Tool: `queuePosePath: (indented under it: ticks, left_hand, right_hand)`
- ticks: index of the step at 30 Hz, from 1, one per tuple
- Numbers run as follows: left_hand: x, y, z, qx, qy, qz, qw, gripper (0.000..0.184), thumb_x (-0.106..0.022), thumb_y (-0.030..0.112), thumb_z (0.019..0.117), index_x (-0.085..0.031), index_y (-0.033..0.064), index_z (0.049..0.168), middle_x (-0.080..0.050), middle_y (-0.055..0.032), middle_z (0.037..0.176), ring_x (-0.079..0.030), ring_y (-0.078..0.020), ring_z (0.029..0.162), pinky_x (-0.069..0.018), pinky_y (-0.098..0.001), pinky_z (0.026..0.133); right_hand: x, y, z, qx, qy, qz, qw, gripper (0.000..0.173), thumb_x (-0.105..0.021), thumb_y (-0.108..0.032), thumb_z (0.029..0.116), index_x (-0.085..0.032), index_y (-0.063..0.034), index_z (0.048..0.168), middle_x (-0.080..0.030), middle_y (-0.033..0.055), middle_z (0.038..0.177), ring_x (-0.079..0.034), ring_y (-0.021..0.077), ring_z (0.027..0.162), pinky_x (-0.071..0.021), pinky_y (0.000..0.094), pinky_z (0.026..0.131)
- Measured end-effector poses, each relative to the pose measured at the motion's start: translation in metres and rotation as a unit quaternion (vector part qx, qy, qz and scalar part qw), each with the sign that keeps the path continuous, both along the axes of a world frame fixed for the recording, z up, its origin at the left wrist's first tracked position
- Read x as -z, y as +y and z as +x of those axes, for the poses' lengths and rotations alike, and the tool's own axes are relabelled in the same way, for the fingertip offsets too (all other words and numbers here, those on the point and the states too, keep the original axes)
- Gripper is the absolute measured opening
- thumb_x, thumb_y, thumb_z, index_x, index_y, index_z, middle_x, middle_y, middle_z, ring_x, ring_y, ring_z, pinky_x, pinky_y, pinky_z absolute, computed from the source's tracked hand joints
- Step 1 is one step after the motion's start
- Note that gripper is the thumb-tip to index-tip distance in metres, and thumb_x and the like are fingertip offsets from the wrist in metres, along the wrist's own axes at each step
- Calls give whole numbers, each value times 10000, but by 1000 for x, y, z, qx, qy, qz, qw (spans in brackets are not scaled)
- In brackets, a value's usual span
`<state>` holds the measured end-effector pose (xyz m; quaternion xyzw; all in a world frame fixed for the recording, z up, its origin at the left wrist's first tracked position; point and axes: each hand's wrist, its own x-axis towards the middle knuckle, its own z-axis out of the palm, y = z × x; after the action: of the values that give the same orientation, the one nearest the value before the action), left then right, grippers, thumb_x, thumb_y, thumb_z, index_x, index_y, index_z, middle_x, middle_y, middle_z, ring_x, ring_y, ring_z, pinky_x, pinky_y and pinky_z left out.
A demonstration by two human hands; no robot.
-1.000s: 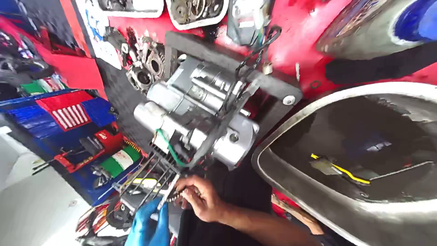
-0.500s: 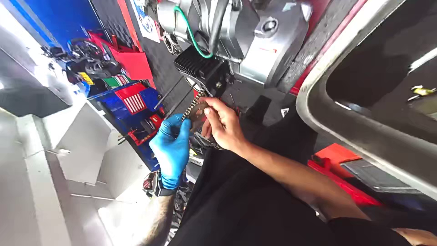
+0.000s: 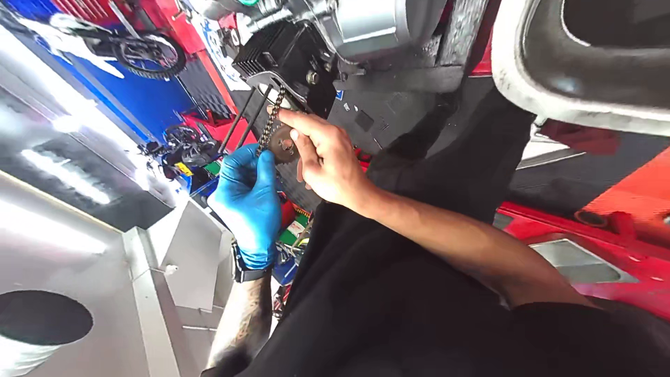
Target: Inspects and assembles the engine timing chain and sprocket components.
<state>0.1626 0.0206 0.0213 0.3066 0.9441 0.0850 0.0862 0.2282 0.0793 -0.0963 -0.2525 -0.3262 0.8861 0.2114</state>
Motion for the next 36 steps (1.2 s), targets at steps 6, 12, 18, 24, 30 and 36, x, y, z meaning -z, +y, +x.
queuePosePath:
  ticks: [6,12,18,24,30,36]
  left_hand:
    - [-5,-3,-11,37,10,-38,999,133,-684,146,987,-694,77,1100,-733,53,851,-672,-47,623,-578,-233,526]
    - [-4,3,-9,37,0,-29,999,109,-675,154,999,-694,71,1066,-698,65,781,-632,-32,557,-552,-213,478]
    - [-8,6,-8,28,-7,-49,998,132,-645,188,1025,-695,73,1067,-677,75,745,-593,-27,495,-534,-209,444]
    - [-3,7,-10,46,34,-68,996,101,-737,192,954,-709,100,983,-700,81,730,-635,-11,543,-548,-207,475]
    - [4,4,-9,48,60,-38,996,78,-739,163,939,-699,96,941,-670,87,687,-613,-8,532,-530,-203,479]
    - [13,3,-8,48,76,16,996,55,-733,110,937,-694,76,915,-640,82,672,-588,3,546,-511,-190,501]
  right_hand:
    - [5,-3,-10,58,48,-57,995,262,-469,-23,1052,-632,16,1254,-698,101,1003,-611,101,528,-553,268,442]
    - [7,1,-12,44,70,-72,994,258,-471,-36,1064,-640,6,1255,-691,108,992,-621,120,518,-574,288,447]
    - [15,1,-14,40,88,-39,995,237,-490,-66,1070,-645,-24,1245,-678,88,963,-608,129,517,-568,310,452]
    - [24,-10,-22,105,63,79,989,227,-533,-53,1045,-654,-29,1236,-742,60,1017,-708,111,794,-599,305,708]
    - [30,-15,-10,92,64,174,978,381,-530,7,996,-585,-2,1372,-707,111,1131,-687,150,866,-587,322,763]
    - [33,-23,-13,114,61,161,978,393,-543,-69,1033,-556,5,1419,-720,108,1167,-699,130,858,-595,305,778]
